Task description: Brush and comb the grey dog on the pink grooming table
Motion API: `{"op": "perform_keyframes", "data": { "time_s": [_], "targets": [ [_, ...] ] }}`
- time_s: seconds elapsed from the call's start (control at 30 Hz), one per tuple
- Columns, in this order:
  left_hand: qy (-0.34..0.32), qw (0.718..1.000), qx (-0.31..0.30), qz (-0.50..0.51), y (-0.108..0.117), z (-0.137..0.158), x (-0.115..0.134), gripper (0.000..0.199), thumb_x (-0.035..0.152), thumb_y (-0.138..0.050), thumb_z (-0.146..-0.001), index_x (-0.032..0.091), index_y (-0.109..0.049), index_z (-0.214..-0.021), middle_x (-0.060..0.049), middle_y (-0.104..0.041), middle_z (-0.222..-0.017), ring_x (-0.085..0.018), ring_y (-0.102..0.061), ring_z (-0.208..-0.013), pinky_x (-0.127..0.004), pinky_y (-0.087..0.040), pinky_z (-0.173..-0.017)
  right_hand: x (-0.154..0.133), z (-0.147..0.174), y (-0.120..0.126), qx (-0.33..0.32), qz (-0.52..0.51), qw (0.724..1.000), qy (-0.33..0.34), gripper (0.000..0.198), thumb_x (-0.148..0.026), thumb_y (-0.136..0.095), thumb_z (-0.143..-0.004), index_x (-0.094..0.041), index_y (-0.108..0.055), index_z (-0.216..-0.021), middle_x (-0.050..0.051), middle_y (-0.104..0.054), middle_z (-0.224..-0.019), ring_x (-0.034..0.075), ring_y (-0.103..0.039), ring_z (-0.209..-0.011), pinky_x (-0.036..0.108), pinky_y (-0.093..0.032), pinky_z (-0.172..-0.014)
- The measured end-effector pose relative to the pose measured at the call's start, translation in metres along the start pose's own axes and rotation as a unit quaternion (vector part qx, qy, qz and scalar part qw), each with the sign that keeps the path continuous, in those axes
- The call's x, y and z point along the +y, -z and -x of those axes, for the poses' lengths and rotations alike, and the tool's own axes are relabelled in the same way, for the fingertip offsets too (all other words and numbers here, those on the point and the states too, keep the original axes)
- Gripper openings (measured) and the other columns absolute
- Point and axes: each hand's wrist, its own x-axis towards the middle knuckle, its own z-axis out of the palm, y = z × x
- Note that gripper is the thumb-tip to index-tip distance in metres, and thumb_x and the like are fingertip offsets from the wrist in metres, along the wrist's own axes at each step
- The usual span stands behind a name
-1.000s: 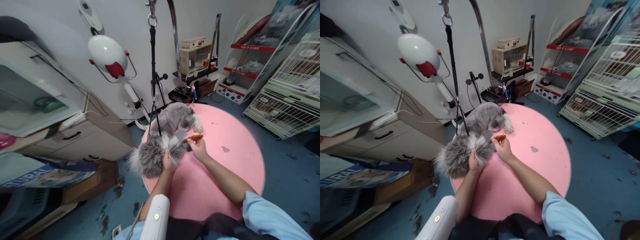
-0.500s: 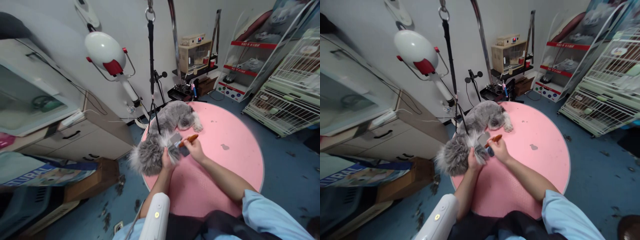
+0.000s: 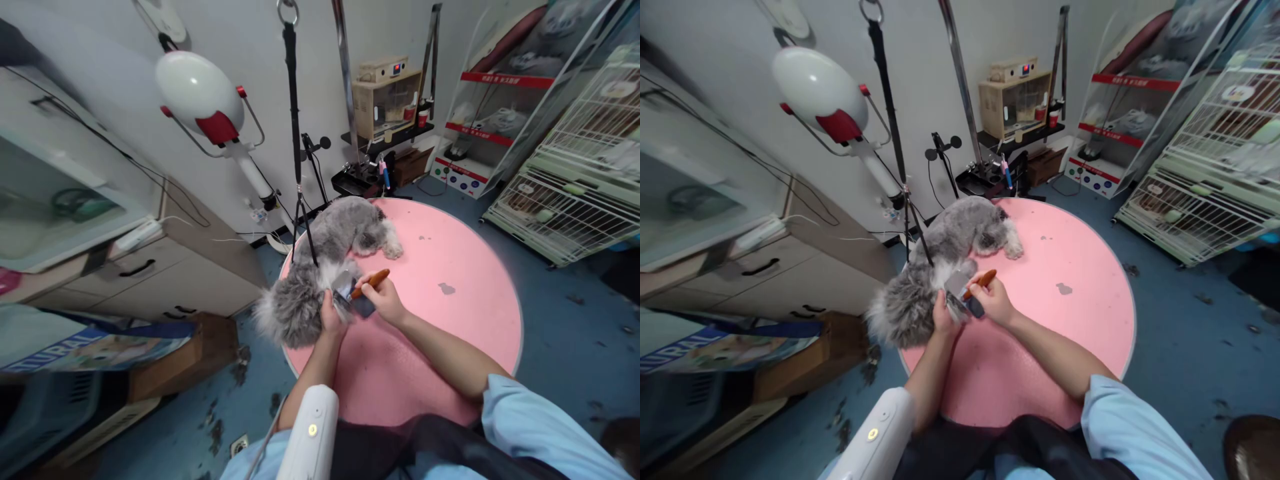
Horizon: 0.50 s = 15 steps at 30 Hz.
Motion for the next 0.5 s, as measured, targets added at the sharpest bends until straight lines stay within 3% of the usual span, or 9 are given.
{"op": "perform_keyframes", "data": {
  "time_s": [0.13, 0.2, 0.27, 0.33, 0.4, 0.5],
  "targets": [
    [-0.044, 0.999, -0.009, 0.014, 0.001, 0.0, 0.0, 0.042, 0.044, -0.048, -0.098, 0.013, -0.076, -0.104, -0.014, -0.076, -0.113, -0.026, -0.064, -0.126, -0.042, -0.044, -0.113, 0.001, -0.002, 0.003, 0.109, 0.025, 0.993, 0.043, 0.025, -0.048, -0.066, -0.089, -0.024, -0.061, -0.081, 0.004, -0.067, -0.084, 0.022, -0.065, -0.084, 0.04, -0.054, -0.082],
    [-0.04, 0.999, -0.003, 0.006, 0.001, 0.0, -0.001, 0.042, 0.044, -0.048, -0.098, 0.013, -0.076, -0.102, -0.014, -0.077, -0.108, -0.027, -0.066, -0.123, -0.043, -0.046, -0.112, 0.001, -0.001, 0.002, 0.059, 0.01, 0.998, 0.033, 0.027, -0.05, -0.066, -0.088, -0.024, -0.062, -0.082, 0.005, -0.068, -0.085, 0.022, -0.066, -0.084, 0.039, -0.054, -0.081],
    [-0.023, 1.0, 0.013, -0.012, 0.002, 0.001, -0.002, 0.043, 0.044, -0.047, -0.099, 0.012, -0.076, -0.099, -0.013, -0.078, -0.099, -0.028, -0.069, -0.117, -0.045, -0.049, -0.109, 0.002, -0.002, 0.0, -0.014, -0.013, 0.999, -0.028, 0.03, -0.053, -0.065, -0.088, -0.023, -0.062, -0.082, 0.003, -0.067, -0.078, 0.021, -0.064, -0.074, 0.036, -0.054, -0.071],
    [-0.036, 0.999, 0.028, -0.022, 0.003, 0.001, -0.005, 0.039, 0.042, -0.05, -0.098, 0.013, -0.076, -0.1, -0.012, -0.079, -0.099, -0.027, -0.069, -0.116, -0.044, -0.05, -0.107, 0.003, -0.004, -0.001, 0.02, -0.013, 0.999, -0.047, 0.033, -0.055, -0.066, -0.087, -0.023, -0.061, -0.08, 0.003, -0.066, -0.076, 0.02, -0.064, -0.072, 0.035, -0.053, -0.07],
    [-0.069, 0.996, 0.041, -0.026, 0.007, 0.0, -0.009, 0.032, 0.04, -0.058, -0.095, 0.014, -0.075, -0.101, -0.013, -0.078, -0.105, -0.026, -0.068, -0.12, -0.04, -0.05, -0.108, 0.004, -0.007, -0.001, 0.078, -0.011, 0.997, -0.019, 0.033, -0.055, -0.067, -0.086, -0.023, -0.059, -0.081, 0.004, -0.067, -0.082, 0.021, -0.064, -0.079, 0.037, -0.054, -0.076],
    [-0.086, 0.994, 0.052, -0.05, 0.013, -0.001, -0.015, 0.032, 0.043, -0.067, -0.089, 0.013, -0.075, -0.099, -0.014, -0.077, -0.108, -0.028, -0.066, -0.124, -0.042, -0.048, -0.11, 0.007, -0.01, -0.003, 0.005, -0.028, 0.999, -0.042, 0.033, -0.056, -0.066, -0.085, -0.024, -0.06, -0.083, 0.004, -0.068, -0.082, 0.022, -0.064, -0.076, 0.038, -0.054, -0.074]
  ]
}}
